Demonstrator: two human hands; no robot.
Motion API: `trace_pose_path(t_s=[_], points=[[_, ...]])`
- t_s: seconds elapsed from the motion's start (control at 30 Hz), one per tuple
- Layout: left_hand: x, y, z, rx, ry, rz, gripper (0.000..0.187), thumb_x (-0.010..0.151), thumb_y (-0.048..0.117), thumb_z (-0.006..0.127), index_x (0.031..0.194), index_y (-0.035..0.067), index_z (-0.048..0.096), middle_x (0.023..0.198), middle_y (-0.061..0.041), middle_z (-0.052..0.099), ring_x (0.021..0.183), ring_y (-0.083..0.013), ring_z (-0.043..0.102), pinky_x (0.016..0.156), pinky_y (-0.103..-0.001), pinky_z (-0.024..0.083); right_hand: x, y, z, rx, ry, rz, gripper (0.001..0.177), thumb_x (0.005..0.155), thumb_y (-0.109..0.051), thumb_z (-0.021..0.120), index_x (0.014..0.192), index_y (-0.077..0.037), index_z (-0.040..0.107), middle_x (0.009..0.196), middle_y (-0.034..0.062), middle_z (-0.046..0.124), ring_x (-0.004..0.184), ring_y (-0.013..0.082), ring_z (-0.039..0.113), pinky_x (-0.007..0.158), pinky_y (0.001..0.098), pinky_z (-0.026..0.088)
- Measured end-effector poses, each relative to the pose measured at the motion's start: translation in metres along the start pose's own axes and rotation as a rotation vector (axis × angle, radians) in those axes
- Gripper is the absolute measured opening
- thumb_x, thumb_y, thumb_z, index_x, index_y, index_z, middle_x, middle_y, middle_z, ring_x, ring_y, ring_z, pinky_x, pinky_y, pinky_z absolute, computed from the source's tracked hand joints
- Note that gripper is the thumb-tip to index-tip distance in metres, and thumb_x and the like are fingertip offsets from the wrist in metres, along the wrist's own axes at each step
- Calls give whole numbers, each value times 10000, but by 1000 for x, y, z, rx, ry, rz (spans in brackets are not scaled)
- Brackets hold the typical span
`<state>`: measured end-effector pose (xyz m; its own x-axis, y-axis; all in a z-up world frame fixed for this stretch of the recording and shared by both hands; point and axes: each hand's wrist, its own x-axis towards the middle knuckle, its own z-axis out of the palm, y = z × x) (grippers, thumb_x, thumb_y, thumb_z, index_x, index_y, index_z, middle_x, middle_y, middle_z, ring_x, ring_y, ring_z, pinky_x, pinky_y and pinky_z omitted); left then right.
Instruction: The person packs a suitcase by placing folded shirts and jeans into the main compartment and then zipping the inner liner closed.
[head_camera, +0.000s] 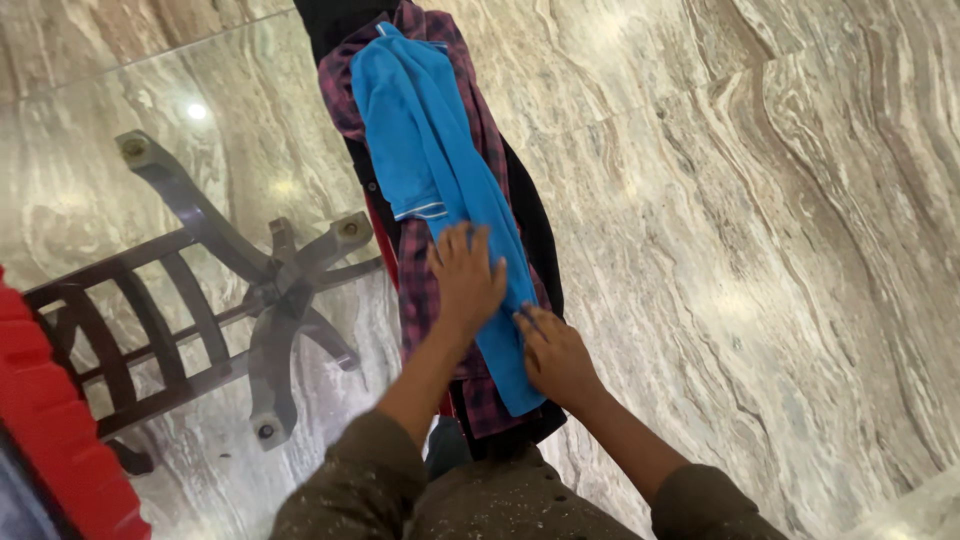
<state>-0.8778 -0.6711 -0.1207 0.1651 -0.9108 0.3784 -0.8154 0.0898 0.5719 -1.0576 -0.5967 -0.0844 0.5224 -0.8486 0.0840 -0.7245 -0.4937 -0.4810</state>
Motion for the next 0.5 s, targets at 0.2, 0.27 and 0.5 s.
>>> trace_pose_path(t_s=[0.2, 0.27, 0.5], points=[[-59, 13, -23, -94, -155, -80, 655, 785, 253, 758, 1377, 93, 526, 1372, -187, 507, 1316, -430, 432, 1063, -653, 322, -3, -9, -10, -91, 11, -92, 398, 806, -69, 664, 1196, 9, 680, 1310, 195, 631, 1180, 380, 613, 926, 490, 508], [-73, 8, -25, -124, -158, -108, 647, 792, 236, 758, 1380, 97, 525, 1344, -177, 538, 1279, -404, 472, 1047, -613, 364, -6, -18, -16, -109, 44, -136, 377, 806, -72, 669, 1174, 4, 690, 1305, 195, 631, 1184, 384, 618, 910, 487, 504], [-104, -43, -26, -883, 12, -646, 435, 881, 172, 772, 1255, 79, 571, 1022, -84, 632, 867, -216, 637, 730, -367, 538, -13, -42, -31, 244, 137, -183, 287, 849, -80, 713, 1130, -19, 710, 1215, 180, 695, 1125, 354, 671, 966, 419, 532]])
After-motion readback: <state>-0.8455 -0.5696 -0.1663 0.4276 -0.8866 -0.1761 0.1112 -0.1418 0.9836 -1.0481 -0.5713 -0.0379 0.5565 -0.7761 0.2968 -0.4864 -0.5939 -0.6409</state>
